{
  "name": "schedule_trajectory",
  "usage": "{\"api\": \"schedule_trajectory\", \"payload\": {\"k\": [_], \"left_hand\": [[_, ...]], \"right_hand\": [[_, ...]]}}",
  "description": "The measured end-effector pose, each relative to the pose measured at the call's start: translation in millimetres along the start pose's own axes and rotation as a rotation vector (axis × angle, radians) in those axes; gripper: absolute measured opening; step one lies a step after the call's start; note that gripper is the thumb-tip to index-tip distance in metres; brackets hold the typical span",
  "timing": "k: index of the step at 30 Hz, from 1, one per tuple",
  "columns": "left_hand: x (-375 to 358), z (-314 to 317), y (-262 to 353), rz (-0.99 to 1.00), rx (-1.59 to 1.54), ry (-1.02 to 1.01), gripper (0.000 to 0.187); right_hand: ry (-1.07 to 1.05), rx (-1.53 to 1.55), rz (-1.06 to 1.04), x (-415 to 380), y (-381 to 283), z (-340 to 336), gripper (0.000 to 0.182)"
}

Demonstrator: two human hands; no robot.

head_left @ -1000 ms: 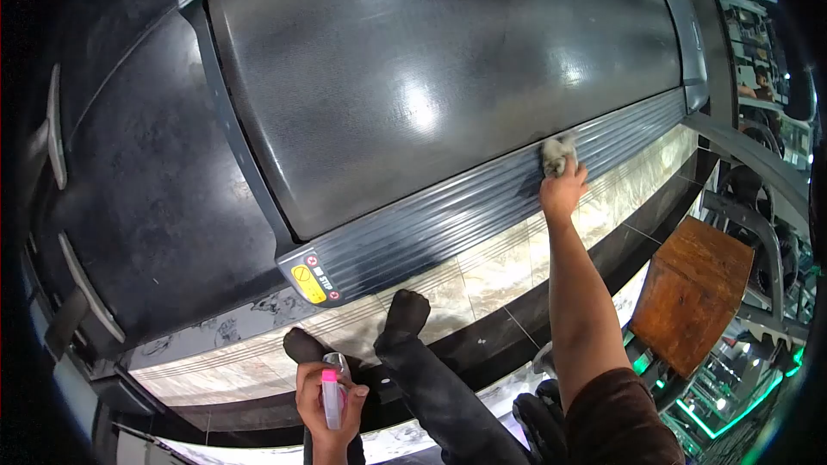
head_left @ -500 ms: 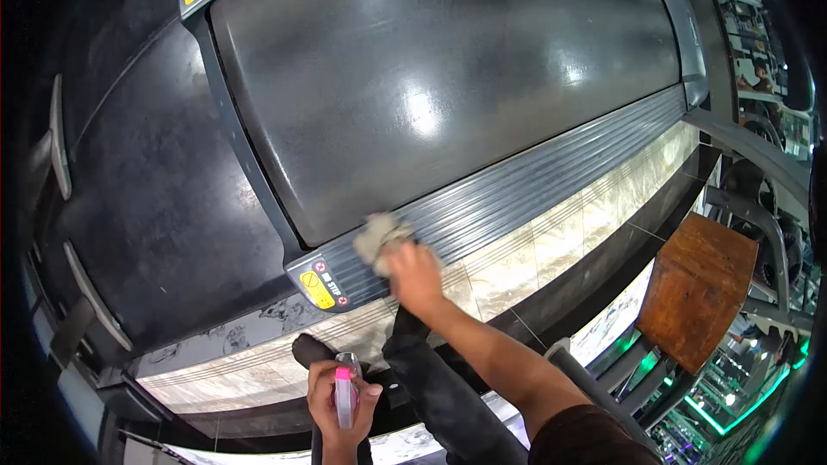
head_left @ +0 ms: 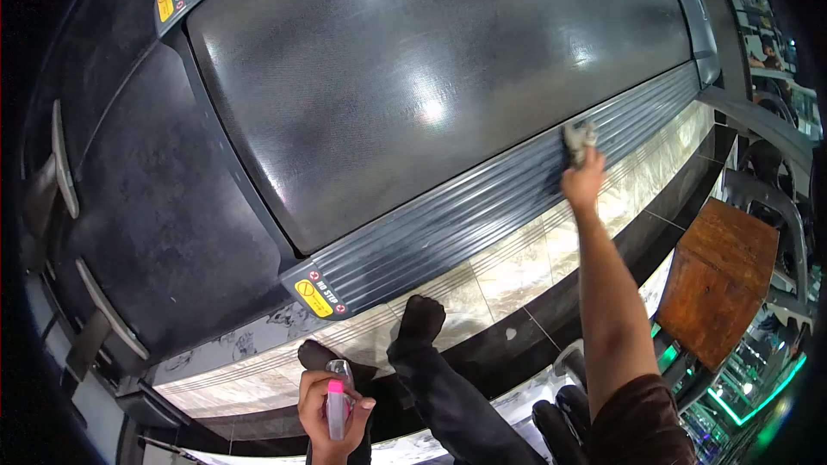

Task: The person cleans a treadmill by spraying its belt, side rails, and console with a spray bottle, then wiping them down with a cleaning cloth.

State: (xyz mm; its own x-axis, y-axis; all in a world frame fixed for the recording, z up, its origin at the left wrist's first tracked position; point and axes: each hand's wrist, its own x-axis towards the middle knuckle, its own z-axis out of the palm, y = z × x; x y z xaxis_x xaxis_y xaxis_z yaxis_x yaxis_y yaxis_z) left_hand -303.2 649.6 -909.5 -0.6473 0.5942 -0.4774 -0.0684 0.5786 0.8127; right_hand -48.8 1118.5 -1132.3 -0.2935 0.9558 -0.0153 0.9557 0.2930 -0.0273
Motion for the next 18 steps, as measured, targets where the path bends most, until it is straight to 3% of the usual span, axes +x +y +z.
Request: {"api": "schedule_trajectory", "payload": {"k": [3,5,7,8,12,13,15,17,18], "left_hand": [[0.7,8.2,-1.9,0.074,-0.024,0.000,0.036],[2.9,13.2,2.6,0.053,-0.045,0.003,0.035],[4.5,20.7,6.4,0.022,-0.113,0.014,0.035],[6.7,23.0,6.1,0.009,-0.143,0.019,0.035],[13.7,23.7,4.5,0.081,-0.123,0.025,0.036],[16.3,22.1,6.6,0.091,-0.110,0.018,0.036],[16.1,16.8,11.6,0.104,-0.083,0.002,0.037],[11.5,11.5,4.7,0.086,-0.075,-0.005,0.037],[10.5,9.1,2.8,0.078,-0.069,-0.011,0.037]], "right_hand": [[-0.036,0.117,-0.277,-84.7,-67.4,-7.1,0.068],[-0.203,0.249,-0.444,-159.4,-118.5,-10.0,0.064],[-0.573,0.375,-0.801,-214.2,-166.9,-30.8,0.053],[-0.524,0.331,-0.930,-240.2,-179.6,-29.7,0.051],[-0.579,0.208,-1.199,-214.8,-175.7,-39.8,0.033],[-0.693,0.214,-1.152,-196.1,-155.5,-23.8,0.031],[-0.384,0.178,-1.186,-121.9,-117.3,-32.0,0.026],[-0.168,-0.017,-0.921,-59.7,-72.2,-31.0,0.039],[-0.145,-0.238,-0.652,-34.5,-63.3,-38.7,0.046]]}}
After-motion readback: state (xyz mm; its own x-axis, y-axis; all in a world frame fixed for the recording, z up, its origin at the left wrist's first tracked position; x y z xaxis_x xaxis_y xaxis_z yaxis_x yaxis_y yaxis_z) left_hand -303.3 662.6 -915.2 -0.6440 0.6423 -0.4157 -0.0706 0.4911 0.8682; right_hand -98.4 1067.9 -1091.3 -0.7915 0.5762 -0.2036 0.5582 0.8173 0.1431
